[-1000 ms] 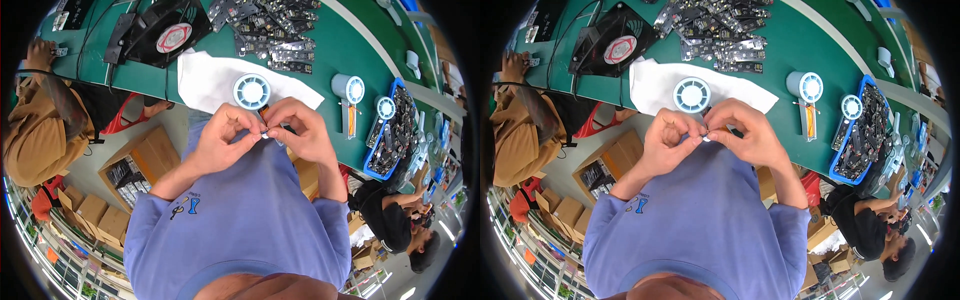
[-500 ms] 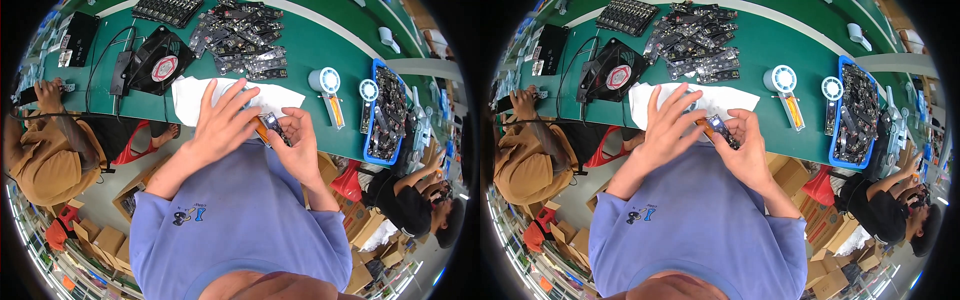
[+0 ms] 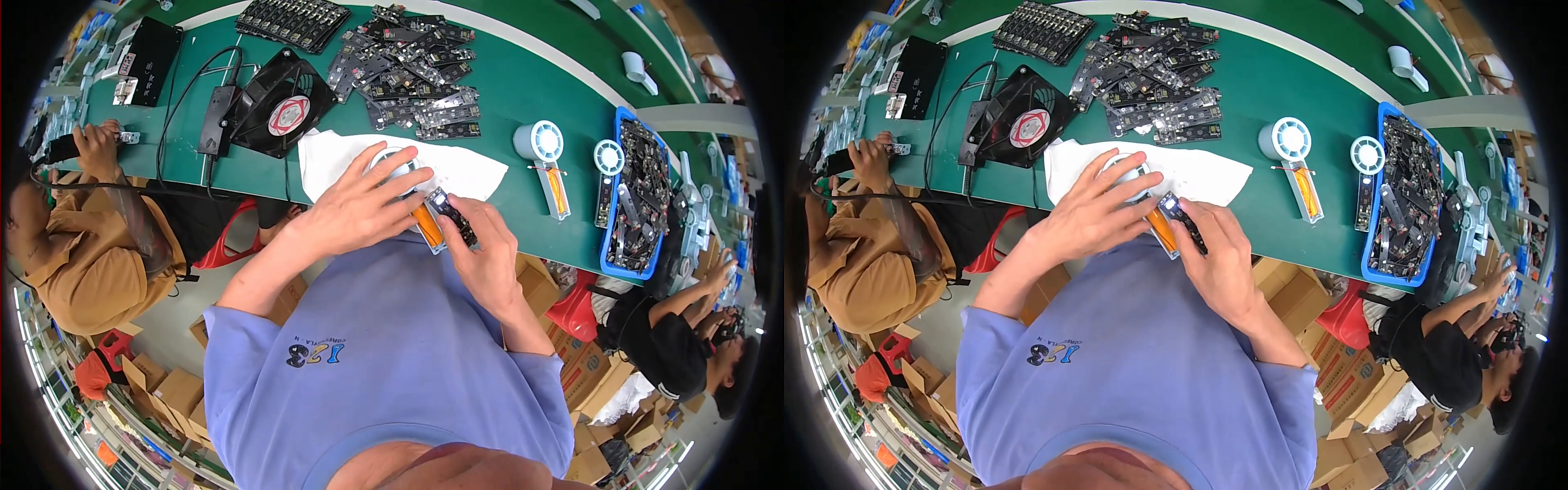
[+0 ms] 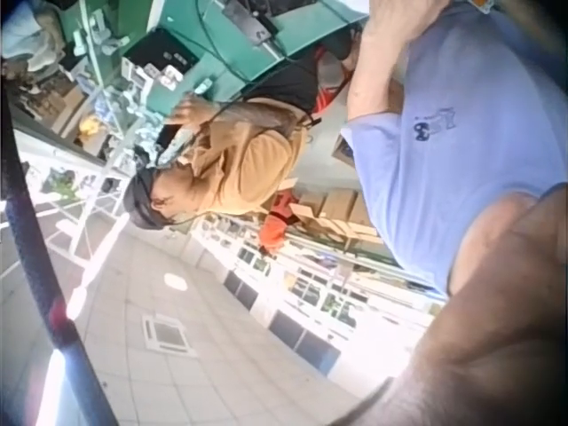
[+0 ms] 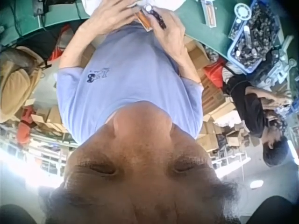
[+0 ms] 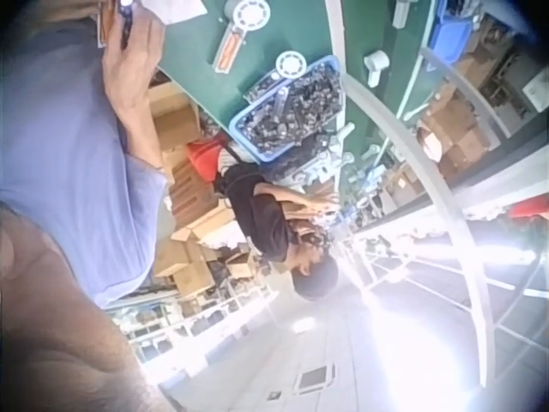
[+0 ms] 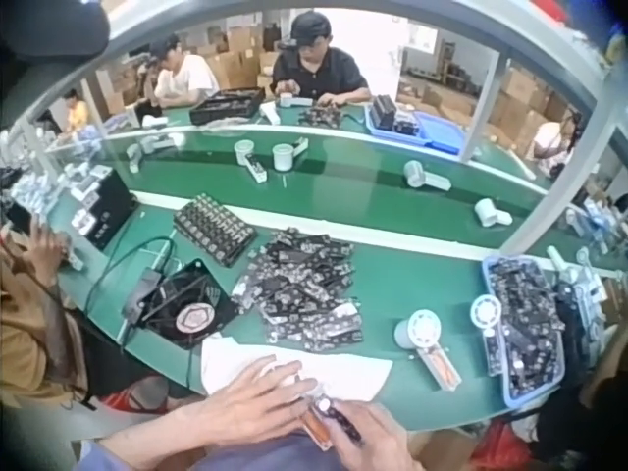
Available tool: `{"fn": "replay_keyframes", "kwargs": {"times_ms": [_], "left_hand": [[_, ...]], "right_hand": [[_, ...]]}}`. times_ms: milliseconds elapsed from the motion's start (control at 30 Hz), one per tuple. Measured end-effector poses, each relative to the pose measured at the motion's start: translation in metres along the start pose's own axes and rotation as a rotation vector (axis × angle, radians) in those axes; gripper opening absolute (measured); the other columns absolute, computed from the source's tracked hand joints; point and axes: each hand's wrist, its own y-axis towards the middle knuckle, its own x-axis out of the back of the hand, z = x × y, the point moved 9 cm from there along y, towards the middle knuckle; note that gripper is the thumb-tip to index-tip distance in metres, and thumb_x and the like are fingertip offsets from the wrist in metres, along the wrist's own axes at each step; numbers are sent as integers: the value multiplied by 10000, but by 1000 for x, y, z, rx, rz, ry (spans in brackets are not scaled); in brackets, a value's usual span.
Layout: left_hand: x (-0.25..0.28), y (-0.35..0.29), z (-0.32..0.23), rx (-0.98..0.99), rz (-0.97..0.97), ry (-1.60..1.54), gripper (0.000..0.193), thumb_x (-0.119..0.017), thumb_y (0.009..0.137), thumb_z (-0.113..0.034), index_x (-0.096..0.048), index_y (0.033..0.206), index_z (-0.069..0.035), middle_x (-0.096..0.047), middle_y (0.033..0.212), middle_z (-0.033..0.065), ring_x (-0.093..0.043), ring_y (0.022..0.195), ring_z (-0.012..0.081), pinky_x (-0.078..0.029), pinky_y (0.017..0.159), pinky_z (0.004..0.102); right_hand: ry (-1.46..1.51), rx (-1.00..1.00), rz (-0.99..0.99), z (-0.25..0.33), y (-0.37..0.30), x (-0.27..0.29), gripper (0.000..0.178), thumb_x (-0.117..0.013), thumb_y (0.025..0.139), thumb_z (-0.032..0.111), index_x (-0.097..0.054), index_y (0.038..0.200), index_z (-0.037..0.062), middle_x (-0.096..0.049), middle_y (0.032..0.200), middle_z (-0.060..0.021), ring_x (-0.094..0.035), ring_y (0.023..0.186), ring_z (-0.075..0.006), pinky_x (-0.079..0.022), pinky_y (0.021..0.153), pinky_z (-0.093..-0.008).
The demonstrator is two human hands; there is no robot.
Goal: The person assembles electronic components by connecting ribbon cables to PCB boards, working under a magnifying light.
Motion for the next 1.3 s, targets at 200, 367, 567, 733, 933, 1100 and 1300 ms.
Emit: {"fn": "replay_keyframes", "kwargs": {"times_ms": [200, 367, 567, 733, 933, 1100, 1300], "left_hand": [[-6, -8, 0, -118, 25, 170, 229, -729, 860, -170, -749, 1069, -78, -610, 1465, 66, -491, 1445, 326, -435, 1122, 544], [-12, -6, -3, -19, -69, 231, 187, -704, 870, -162, -752, 1031, -80, -613, 1469, 74, -503, 1429, 348, -450, 1069, 530], [-9, -10, 6, -2, -146, 82, 192, -752, 866, -169, -703, 1035, -92, -632, 1445, 80, -531, 1424, 332, -447, 1067, 537], [-4, -8, 13, 75, -227, -17, 457, -894, 763, -126, -663, 1153, -76, -667, 1393, 101, -617, 1340, 337, -470, 1039, 479], [1, 3, 6, 86, -150, 46, 384, -865, 789, -143, -719, 1144, -117, -665, 1355, 64, -591, 1301, 307, -445, 995, 457], [1, 8, 8, 77, -46, 40, 295, -814, 848, -176, -735, 1129, -133, -640, 1350, 56, -555, 1290, 298, -428, 975, 470], [6, 12, 8, 95, 52, -49, 225, -764, 909, -195, -706, 1108, -108, -618, 1362, 77, -545, 1286, 336, -433, 966, 476]], "right_hand": [[-16, 26, 13, 6, 0, 0, 314, -801, 875, -2, -728, 1176, -49, -745, 1076, -176, -707, 975, -335, -579, 850, -412], [-131, 170, 18, 16, 6, -2, 339, -800, 863, -5, -729, 1191, -53, -748, 1079, -160, -686, 964, -322, -576, 837, -404], [-179, 193, 52, 14, 13, -5, 340, -787, 867, -4, -731, 1198, -53, -748, 1088, -142, -670, 965, -315, -572, 840, -402], [-195, 217, 60, 18, 17, -10, 329, -777, 870, 4, -738, 1193, -45, -748, 1098, -134, -663, 968, -313, -570, 838, -409], [-191, 141, 82, 16, 23, -11, 287, -763, 878, 25, -747, 1156, -47, -744, 1109, -159, -686, 950, -337, -574, 836, -418], [-180, 103, 85, 16, 22, -18, 252, -757, 902, 10, -752, 1150, -36, -751, 1145, -200, -733, 990, -371, -601, 855, -429], [-63, -4, 165, -1, 5, -11, 311, -695, 968, 48, -677, 1255, -70, -721, 1214, -241, -720, 1095, -414, -597, 912, -466]]}}
